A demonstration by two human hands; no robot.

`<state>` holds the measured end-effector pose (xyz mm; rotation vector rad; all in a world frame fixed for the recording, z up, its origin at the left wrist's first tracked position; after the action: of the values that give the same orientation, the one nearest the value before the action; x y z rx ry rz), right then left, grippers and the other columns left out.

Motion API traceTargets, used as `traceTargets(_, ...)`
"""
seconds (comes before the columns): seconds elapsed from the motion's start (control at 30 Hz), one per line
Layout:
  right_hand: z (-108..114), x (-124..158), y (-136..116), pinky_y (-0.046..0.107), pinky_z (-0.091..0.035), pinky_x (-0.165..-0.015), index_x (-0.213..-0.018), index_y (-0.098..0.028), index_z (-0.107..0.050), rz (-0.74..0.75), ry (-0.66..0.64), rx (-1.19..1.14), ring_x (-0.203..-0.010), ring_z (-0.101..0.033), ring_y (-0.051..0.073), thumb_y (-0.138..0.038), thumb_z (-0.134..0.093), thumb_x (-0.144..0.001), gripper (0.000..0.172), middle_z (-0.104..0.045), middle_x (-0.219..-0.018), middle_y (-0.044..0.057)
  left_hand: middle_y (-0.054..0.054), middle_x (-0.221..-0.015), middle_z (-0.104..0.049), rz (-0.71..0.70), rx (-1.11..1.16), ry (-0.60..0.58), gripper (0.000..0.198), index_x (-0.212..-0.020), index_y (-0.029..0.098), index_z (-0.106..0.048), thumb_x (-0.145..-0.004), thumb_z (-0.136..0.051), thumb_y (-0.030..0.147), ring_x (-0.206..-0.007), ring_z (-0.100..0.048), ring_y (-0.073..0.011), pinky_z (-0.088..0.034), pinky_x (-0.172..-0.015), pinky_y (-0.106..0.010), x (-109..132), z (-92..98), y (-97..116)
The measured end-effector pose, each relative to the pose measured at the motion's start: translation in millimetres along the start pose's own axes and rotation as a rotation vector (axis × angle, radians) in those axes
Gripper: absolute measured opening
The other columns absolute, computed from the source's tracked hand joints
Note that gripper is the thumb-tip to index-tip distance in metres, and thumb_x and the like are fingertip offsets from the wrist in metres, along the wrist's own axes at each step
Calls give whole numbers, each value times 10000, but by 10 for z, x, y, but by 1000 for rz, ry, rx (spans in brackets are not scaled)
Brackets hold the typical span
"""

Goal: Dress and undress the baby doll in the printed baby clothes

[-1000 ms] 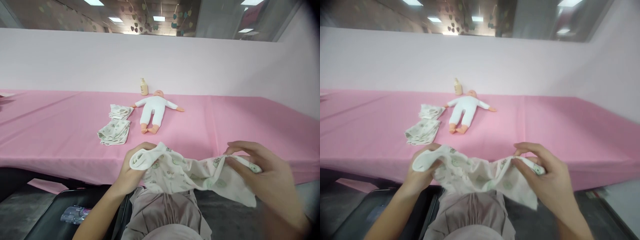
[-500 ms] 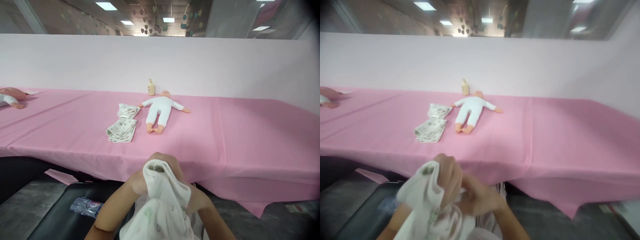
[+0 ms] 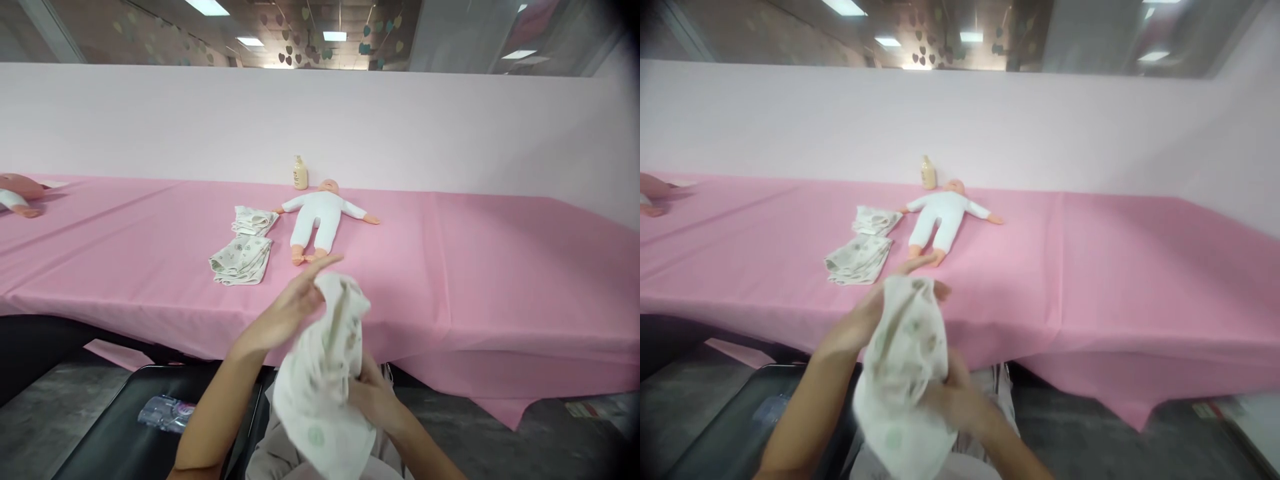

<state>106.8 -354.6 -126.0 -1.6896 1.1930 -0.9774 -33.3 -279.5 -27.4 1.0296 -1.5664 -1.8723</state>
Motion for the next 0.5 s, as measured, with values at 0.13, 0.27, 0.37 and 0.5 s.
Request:
traceTargets(0.13, 49, -70, -77, 315, -510, -688, -907, -219, -623, -76, 280, -10, -812, -638, 223, -247, -706, -607, 312, -687, -889, 21, -108, -1230, -629, 67, 11, 22, 601, -1315, 223, -525, -868, -454, 619, -1149, -573, -257, -404, -1035, -409, 104, 163, -125)
traceTargets(0.27, 22, -119, -131, 336, -514, -748, -993, -211, -604, 3, 185, 33, -886, -642, 237, -294, -696, -715, 304, -690, -992, 45, -88, -1181, -645, 194, -48, 16, 453, -1221, 201, -592, -809, -665, 374, -1061, -606, -251, -499, -854, -330, 99, 83, -201)
traceTargets(0.37, 17, -108, -68, 359, -522, -796, -1149, -230, -573, 32, 24, 22, -977, -640, 254, -335, -729, -744, 447, -680, -1084, 62, -42, -971, -667, 181, -77, 144, 302, -1075, 193, -627, -802, -679, 311, -866, -626, -188, -499, -712, -260, 53, 51, -186)
traceTargets(0.5, -26, -79, 150, 381, -522, -870, -1180, -246, -587, -39, -216, 59, -1052, -639, 262, -339, -796, -683, 547, -685, -1108, 48, -12, -878, -630, 22, -192, 250, 197, -981, 206, -613, -795, -671, 236, -799, -598, -159, -486, -686, -242, 104, 63, -144)
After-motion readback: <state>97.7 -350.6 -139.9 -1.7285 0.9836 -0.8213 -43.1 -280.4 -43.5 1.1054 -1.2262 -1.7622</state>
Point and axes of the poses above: each hand's wrist, its own x-axis away from the middle knuckle, its own z-axis out of the back of the hand, y = z × x, the point moved 2 cm from there along -x, towards the middle knuckle
